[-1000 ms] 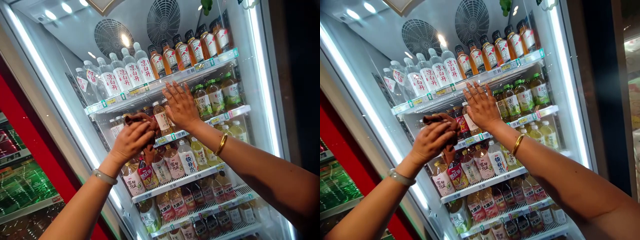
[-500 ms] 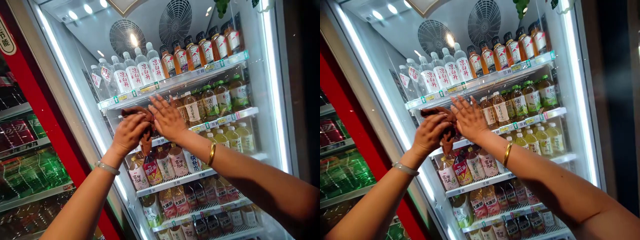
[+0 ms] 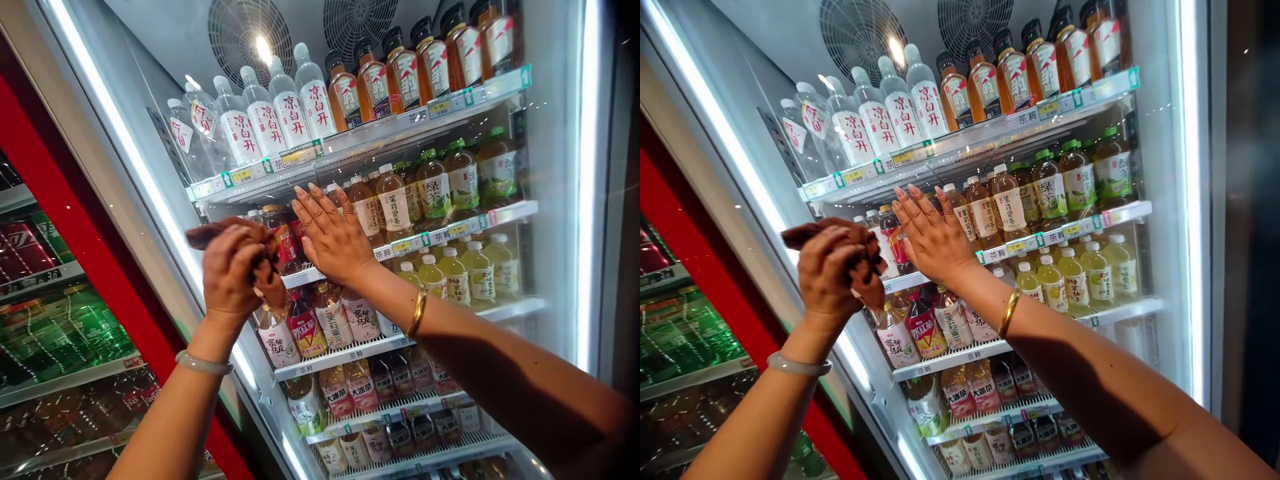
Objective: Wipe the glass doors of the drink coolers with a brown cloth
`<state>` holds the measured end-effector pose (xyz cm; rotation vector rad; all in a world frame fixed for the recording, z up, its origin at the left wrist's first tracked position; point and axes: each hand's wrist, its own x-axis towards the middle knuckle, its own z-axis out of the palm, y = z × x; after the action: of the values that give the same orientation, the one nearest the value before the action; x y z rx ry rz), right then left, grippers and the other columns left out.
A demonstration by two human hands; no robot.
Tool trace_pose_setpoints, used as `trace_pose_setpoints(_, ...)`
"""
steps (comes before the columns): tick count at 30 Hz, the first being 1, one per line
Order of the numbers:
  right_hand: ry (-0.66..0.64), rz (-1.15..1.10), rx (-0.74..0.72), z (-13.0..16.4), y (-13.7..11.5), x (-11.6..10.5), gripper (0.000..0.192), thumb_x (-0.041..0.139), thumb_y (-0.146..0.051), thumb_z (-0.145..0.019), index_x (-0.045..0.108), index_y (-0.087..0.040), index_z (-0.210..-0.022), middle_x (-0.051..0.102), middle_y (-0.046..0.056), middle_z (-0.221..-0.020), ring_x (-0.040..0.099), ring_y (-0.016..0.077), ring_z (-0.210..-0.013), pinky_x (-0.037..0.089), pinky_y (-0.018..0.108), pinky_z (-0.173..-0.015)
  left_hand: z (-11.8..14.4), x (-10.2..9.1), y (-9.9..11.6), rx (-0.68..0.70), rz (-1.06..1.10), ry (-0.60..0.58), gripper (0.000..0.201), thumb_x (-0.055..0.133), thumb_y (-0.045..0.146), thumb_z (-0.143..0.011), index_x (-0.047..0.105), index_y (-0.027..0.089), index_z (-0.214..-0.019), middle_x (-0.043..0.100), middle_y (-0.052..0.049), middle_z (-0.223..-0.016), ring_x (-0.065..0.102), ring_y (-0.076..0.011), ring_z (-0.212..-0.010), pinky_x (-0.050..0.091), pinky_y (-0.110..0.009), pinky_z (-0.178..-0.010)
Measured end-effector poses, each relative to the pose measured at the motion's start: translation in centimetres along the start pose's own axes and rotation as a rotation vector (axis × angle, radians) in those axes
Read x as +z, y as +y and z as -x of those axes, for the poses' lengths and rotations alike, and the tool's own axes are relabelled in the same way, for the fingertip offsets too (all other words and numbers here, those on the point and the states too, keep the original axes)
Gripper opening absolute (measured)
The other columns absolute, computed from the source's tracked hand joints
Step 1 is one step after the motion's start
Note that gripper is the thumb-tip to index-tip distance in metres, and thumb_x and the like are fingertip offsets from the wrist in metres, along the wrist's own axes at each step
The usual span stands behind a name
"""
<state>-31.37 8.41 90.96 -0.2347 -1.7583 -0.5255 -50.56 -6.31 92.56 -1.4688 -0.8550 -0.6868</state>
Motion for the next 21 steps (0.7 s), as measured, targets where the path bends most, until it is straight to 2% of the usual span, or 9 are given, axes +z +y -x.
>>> trace_pose_setpoints(2,-0.004,-0.006,0.005,0.0,-0.1,0.0,0.071,0.046,-0.031,-0.103,0.015,-0.018,-0.167,0.025,0.008,-0.175,0.016,0.0265,-0.165,0.004,0.059,-0.137,-0.1,0.3,0.8,-0.256,-0.051,0.155,0.035,0.074,0.032,-0.091,0.065,0.022,-0.124,0.046,-0.010,-0.160,0.042,-0.0351,-0.152,0.036,-0.059,-0.125)
trace_pose_setpoints(4,-0.005,-0.012,0.007,0.0,-0.1,-0.1,0.071,0.046,-0.031,-0.103,0.016,-0.018,-0.166,0.025,0.008,-0.175,0.016,0.0263,-0.165,0.004,0.058,-0.138,0.5,1.0,2.9,-0.361,-0.053,0.184,0.038,0.075,0.029,-0.090,0.064,0.020,-0.125,0.036,-0.012,-0.168,0.033,-0.0377,-0.157,0.030,-0.061,-0.128)
trace_pose_setpoints(7,-0.007,-0.019,0.004,0.0,0.0,-0.3,0.071,0.046,-0.030,-0.103,0.015,-0.019,-0.166,0.026,0.008,-0.174,0.017,0.0264,-0.164,0.004,0.059,-0.137,2.3,1.7,5.8,-0.128,0.083,-0.018,0.036,0.071,0.016,-0.090,0.064,0.023,-0.124,0.031,-0.011,-0.171,0.026,-0.0356,-0.160,0.033,-0.059,-0.128)
trace_pose_setpoints(10,-0.014,-0.027,0.001,0.1,0.0,-0.3,0.070,0.045,-0.029,-0.103,0.017,-0.019,-0.166,0.025,0.009,-0.175,0.016,0.0265,-0.165,0.003,0.059,-0.137,3.4,1.2,5.9,0.149,0.161,-0.187,0.039,0.068,0.010,-0.089,0.063,0.027,-0.123,0.036,-0.009,-0.169,0.031,-0.0337,-0.159,0.042,-0.055,-0.123)
trace_pose_setpoints(11,-0.016,-0.032,0.002,0.1,0.0,-0.3,0.069,0.045,-0.029,-0.103,0.017,-0.018,-0.166,0.025,0.009,-0.175,0.016,0.0266,-0.165,0.003,0.059,-0.137,3.4,0.9,5.4,0.128,0.142,-0.176,0.039,0.070,0.012,-0.088,0.063,0.027,-0.124,0.038,-0.010,-0.167,0.031,-0.0341,-0.159,0.042,-0.056,-0.124)
trace_pose_setpoints(13,-0.018,-0.041,0.007,0.1,0.0,-0.3,0.067,0.044,-0.029,-0.104,0.019,-0.017,-0.165,0.025,0.009,-0.175,0.015,0.0266,-0.165,0.002,0.059,-0.137,2.8,0.7,4.6,-0.078,0.058,-0.046,0.041,0.076,0.017,-0.086,0.062,0.024,-0.124,0.041,-0.014,-0.165,0.031,-0.0360,-0.158,0.036,-0.060,-0.126)
trace_pose_setpoints(16,-0.011,-0.051,0.010,-0.1,-0.1,-0.2,0.066,0.045,-0.028,-0.103,0.023,-0.018,-0.165,0.026,0.009,-0.174,0.016,0.0263,-0.165,0.001,0.059,-0.137,1.7,1.5,5.4,-0.358,-0.043,0.132,0.045,0.079,0.021,-0.084,0.062,0.020,-0.125,0.045,-0.019,-0.160,0.034,-0.0375,-0.157,0.031,-0.063,-0.127)
trace_pose_setpoints(18,-0.007,-0.043,0.003,-0.2,0.0,-0.2,0.064,0.045,-0.029,-0.104,0.027,-0.016,-0.163,0.028,0.009,-0.174,0.017,0.0262,-0.164,0.002,0.058,-0.137,1.4,2.3,7.1,-0.311,-0.005,0.106,0.043,0.077,0.018,-0.084,0.062,0.021,-0.125,0.048,-0.018,-0.158,0.036,-0.0376,-0.156,0.035,-0.062,-0.125)
trace_pose_setpoints(21,-0.014,-0.011,-0.035,0.1,0.6,-0.7,0.056,0.042,-0.029,-0.106,0.036,-0.015,-0.160,0.032,0.008,-0.172,0.023,0.0237,-0.163,0.007,0.051,-0.138,1.4,2.6,8.4,-0.083,0.087,-0.050,0.047,0.072,0.012,-0.084,0.060,0.022,-0.128,0.047,-0.018,-0.157,0.036,-0.0375,-0.156,0.040,-0.059,-0.123)
